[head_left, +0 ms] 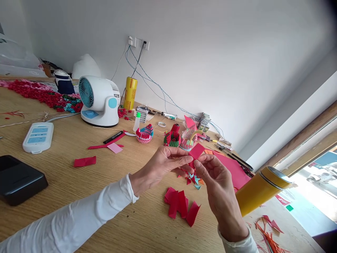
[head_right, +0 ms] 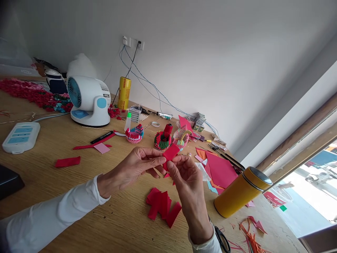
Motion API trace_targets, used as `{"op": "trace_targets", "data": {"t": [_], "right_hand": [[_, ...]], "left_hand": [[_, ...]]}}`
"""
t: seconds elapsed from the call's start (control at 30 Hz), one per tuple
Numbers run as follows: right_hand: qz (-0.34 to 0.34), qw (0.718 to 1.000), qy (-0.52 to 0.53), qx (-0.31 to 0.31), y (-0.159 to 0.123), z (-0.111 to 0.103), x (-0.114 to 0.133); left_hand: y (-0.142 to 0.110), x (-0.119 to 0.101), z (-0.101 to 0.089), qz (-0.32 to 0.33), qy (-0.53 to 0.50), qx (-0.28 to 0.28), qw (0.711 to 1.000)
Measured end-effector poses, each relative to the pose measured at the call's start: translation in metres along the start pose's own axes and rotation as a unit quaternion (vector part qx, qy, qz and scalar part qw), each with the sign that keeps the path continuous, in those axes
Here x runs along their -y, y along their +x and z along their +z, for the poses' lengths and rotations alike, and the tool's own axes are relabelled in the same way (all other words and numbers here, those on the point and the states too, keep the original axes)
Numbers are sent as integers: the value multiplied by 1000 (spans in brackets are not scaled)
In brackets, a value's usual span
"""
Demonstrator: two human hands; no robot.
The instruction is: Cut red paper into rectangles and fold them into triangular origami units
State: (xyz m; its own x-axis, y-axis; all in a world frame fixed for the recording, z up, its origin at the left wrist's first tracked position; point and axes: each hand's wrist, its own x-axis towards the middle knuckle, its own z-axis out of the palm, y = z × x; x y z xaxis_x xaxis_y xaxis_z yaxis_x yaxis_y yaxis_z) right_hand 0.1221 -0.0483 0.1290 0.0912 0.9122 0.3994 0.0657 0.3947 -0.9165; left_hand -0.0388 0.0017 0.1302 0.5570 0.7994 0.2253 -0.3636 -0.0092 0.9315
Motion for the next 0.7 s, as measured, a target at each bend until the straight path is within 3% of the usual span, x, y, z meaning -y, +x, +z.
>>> {"op": "trace_targets", "data": {"t": [0.4,0.7], "right_hand": [[-28,999,38,-7,0,-4,-5],[-96,993,-25,57,4,-15,-4]], "left_hand": [[-2,-5,-3,-14,71,59,996],[-4,-14,-2,-22,77,55,995]]}}
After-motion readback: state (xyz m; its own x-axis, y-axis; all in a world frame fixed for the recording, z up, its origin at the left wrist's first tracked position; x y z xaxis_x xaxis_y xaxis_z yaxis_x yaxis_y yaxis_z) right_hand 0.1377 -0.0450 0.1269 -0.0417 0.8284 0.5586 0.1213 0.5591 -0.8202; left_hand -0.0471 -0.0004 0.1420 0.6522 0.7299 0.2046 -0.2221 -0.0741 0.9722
